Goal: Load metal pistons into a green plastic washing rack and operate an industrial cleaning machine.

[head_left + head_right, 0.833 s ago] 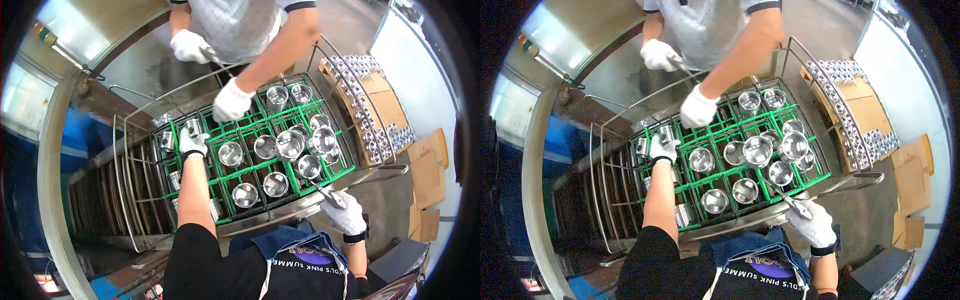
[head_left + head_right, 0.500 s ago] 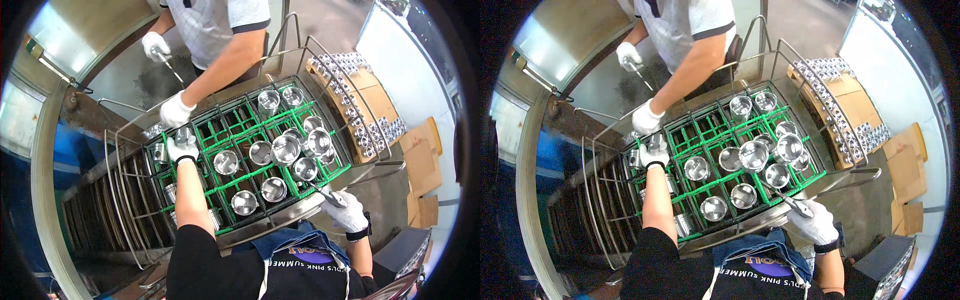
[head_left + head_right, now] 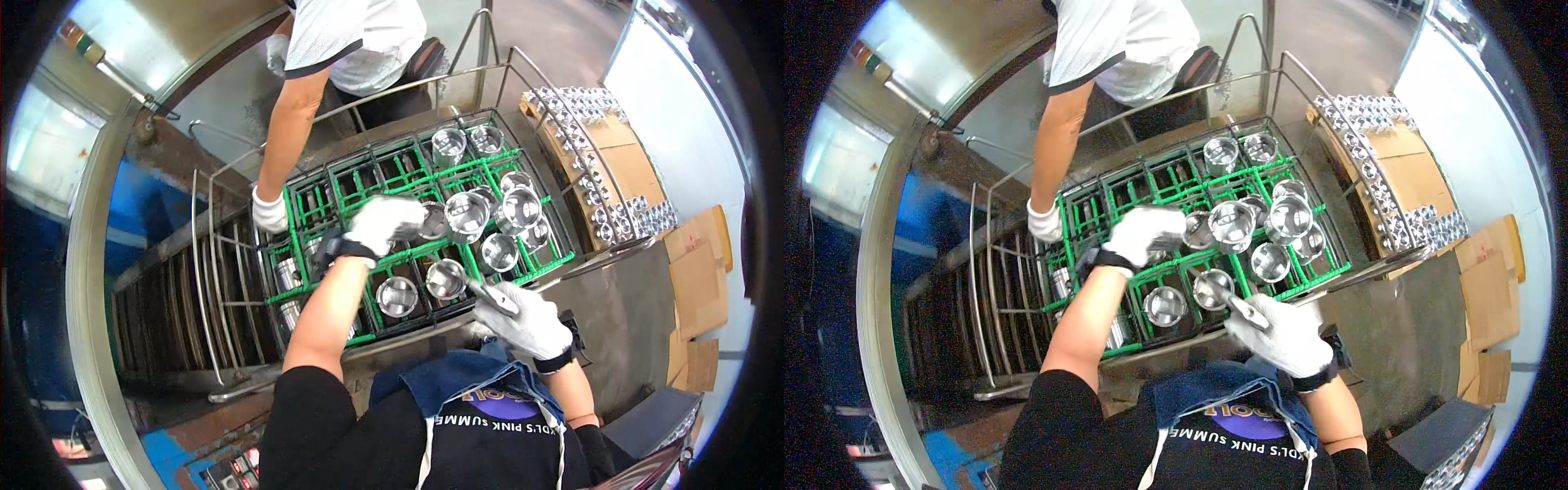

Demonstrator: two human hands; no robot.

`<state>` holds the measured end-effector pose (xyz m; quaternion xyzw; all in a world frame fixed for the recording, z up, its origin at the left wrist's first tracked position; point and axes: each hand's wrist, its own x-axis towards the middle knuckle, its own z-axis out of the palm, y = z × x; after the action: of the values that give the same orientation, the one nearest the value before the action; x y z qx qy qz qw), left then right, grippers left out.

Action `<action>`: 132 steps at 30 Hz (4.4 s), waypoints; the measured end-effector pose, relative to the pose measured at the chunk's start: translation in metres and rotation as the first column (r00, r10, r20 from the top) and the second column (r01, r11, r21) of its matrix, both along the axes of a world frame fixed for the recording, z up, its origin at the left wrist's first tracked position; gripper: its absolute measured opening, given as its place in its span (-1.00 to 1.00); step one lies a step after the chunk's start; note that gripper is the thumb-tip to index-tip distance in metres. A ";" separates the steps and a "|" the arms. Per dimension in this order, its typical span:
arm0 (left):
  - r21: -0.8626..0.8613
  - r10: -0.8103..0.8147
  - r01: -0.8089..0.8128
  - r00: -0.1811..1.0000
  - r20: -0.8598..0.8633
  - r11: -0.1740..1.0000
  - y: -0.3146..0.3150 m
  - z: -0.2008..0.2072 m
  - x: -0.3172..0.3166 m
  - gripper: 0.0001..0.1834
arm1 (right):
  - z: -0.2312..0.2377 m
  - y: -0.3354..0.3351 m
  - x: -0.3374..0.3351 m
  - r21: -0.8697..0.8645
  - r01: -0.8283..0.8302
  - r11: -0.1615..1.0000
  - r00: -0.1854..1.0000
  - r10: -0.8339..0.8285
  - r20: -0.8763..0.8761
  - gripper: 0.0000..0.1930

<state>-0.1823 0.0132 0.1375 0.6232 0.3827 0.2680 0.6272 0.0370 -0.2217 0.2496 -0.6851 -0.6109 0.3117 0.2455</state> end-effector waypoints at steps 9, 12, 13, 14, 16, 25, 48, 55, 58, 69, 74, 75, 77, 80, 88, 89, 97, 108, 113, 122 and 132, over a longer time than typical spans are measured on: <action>0.440 0.204 0.118 0.760 -0.617 0.890 -0.046 0.043 0.032 -0.50 | -0.003 -0.024 0.027 -0.295 0.117 0.948 0.988 -0.141 -0.062 -0.67; 0.632 0.598 -0.181 0.589 -0.544 0.754 -0.019 0.037 -0.021 -0.48 | -0.014 -0.021 0.032 -0.272 0.307 0.912 0.944 -0.329 -0.037 -0.62; 0.598 0.599 -0.148 0.406 -0.690 0.788 -0.012 0.037 -0.042 -0.48 | -0.005 -0.018 0.033 -0.347 0.326 0.879 0.935 -0.355 -0.021 -0.64; 0.492 0.520 -0.168 0.248 -0.817 0.854 -0.005 0.025 -0.065 -0.49 | -0.004 -0.018 0.034 -0.344 0.328 0.880 0.934 -0.358 -0.023 -0.64; 0.410 0.454 -0.237 0.181 -0.872 0.881 -0.004 -0.050 -0.134 -0.48 | -0.002 -0.020 0.030 -0.338 0.214 0.916 0.967 -0.248 -0.062 -0.67; 0.140 0.188 -0.207 0.236 -0.953 0.968 -0.015 -0.055 -0.143 0.27 | -0.002 -0.012 0.025 -0.315 0.232 0.920 0.968 -0.250 -0.016 -0.68; -0.317 0.479 -0.583 0.805 -0.348 0.748 0.018 -0.066 -0.127 -0.49 | -0.004 0.028 -0.032 0.062 -0.233 0.970 0.970 0.228 0.088 -0.62; -0.431 -0.371 0.394 -0.220 -0.902 0.812 -0.037 0.023 -0.089 -0.28 | -0.003 0.014 -0.011 -0.033 -0.282 0.959 0.956 0.284 0.075 -0.70; -0.599 -0.490 0.483 -0.346 -0.800 0.639 -0.082 -0.015 -0.093 0.08 | -0.013 0.002 0.004 -0.181 -0.395 0.901 0.917 0.398 -0.026 -0.72; -0.418 -0.329 0.517 -0.258 -0.908 0.747 -0.081 -0.048 -0.114 -0.05 | -0.024 -0.018 0.006 -0.067 -0.312 0.948 0.946 0.303 -0.112 -0.64; -0.369 -0.417 0.194 0.474 -0.776 0.909 -0.054 -0.037 -0.155 0.00 | -0.007 0.002 -0.006 -0.230 -0.480 0.846 0.877 0.464 -0.125 -0.61; -0.322 -0.398 0.246 0.401 -0.825 0.914 -0.053 -0.043 -0.172 -0.07 | -0.004 0.003 -0.011 -0.202 -0.497 0.844 0.867 0.482 -0.125 -0.61; -0.447 -0.497 0.511 -0.044 -0.867 0.734 -0.042 -0.031 -0.149 -0.24 | -0.011 0.003 -0.015 -0.143 -0.520 0.842 0.853 0.503 -0.140 -0.62; -0.186 -0.153 0.511 -0.107 -0.982 0.839 -0.018 -0.042 -0.163 -0.62 | -0.027 -0.001 -0.014 -0.060 -0.502 0.863 0.859 0.489 -0.155 -0.62; 0.092 0.096 -0.065 0.062 -0.993 0.994 -0.007 -0.123 -0.263 -0.51 | 0.003 -0.003 0.025 -0.200 -0.303 0.932 0.945 0.321 0.064 -0.66; -0.011 0.000 0.211 -0.053 -0.999 0.977 -0.003 -0.132 -0.246 -0.52 | -0.001 -0.002 0.032 -0.163 -0.199 0.966 0.974 0.214 0.078 -0.66; -0.300 0.114 -0.697 0.481 -0.869 0.652 0.036 -0.154 -0.303 -0.63 | -0.013 0.003 0.030 -0.166 -0.086 0.982 0.996 0.083 -0.024 -0.65; -0.303 0.893 -0.898 0.392 -0.222 0.320 0.013 -0.137 -0.247 -0.50 | -0.015 0.007 0.030 -0.162 -0.089 0.983 0.995 0.081 -0.058 -0.61; -0.474 0.876 -0.814 0.455 -0.160 0.336 0.055 -0.121 -0.293 -0.80 | -0.034 -0.002 0.022 -0.036 -0.040 0.999 0.998 0.038 -0.056 -0.66; 0.009 0.848 -0.857 0.507 -0.154 0.515 -0.023 0.040 -0.124 -0.78 | 0.023 0.009 -0.001 -0.499 -0.336 0.799 0.870 0.061 -0.489 -0.62; 0.174 0.233 -0.165 0.487 -0.842 0.971 -0.070 0.006 -0.089 -0.54 | -0.008 -0.013 0.006 -0.180 -0.241 0.954 0.952 0.196 -0.235 -0.68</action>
<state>-0.2715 -0.0569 0.1439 0.6466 0.7017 0.0092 0.2991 0.0431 -0.2349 0.2417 -0.5971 -0.6174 0.4709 0.2015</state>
